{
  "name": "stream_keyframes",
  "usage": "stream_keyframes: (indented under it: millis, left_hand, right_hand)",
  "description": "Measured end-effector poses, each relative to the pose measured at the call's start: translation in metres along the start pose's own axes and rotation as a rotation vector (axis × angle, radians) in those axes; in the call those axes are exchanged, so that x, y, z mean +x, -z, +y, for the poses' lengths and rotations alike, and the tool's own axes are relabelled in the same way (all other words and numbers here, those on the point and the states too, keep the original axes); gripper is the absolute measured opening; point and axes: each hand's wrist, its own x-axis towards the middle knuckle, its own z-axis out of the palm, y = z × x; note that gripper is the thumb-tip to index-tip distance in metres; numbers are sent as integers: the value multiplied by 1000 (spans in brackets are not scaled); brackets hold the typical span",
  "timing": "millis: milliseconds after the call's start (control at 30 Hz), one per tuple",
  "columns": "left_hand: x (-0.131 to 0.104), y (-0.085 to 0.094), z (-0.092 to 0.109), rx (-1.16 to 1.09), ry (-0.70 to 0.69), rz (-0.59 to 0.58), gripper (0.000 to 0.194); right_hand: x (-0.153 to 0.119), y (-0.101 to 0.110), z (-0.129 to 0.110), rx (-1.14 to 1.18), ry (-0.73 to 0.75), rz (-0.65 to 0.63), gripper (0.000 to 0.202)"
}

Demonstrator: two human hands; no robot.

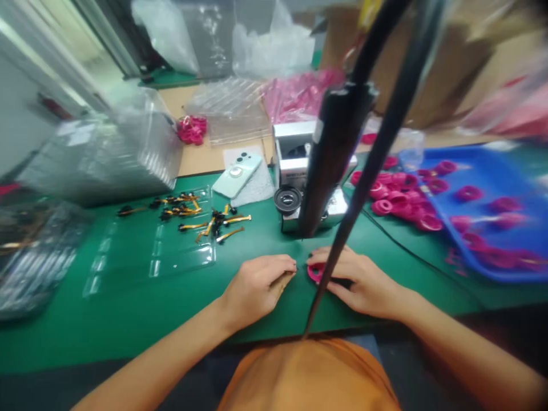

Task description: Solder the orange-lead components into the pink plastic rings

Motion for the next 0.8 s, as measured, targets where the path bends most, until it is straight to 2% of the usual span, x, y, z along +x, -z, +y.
stream_keyframes:
  millis: [67,133,200,267,333,467,667,800]
  left_hand:
    - [0,1,-1,-1,-6,-2,8]
    - [0,0,-2,-8,3,2,9]
    - [1,0,-1,-22,16,8,9]
    - [2,-1,1,-39,14,7,8]
    - [5,-3,2,-46,1,-14,7]
    - [13,-4,-1,-25,-30,-83,10]
    - [18,-5,-12,76,-136,-232,22]
    - [14,-10,-14,164,-128,-238,23]
  right_hand:
    - [-1,2,-1,-54,-52,-9,15]
    - [0,-1,-2,-58,-140,52,30]
    - [3,-5,-3,12,-175,99,27]
    - [8,-10,-4,106,-137,83,12]
    - [14,-13,-3,167,-86,51,8]
    - [26,-14,0,248,-49,12,5]
    - [31,-11,4,328,-76,-31,8]
    - [32,-8,4,362,-105,-69,12]
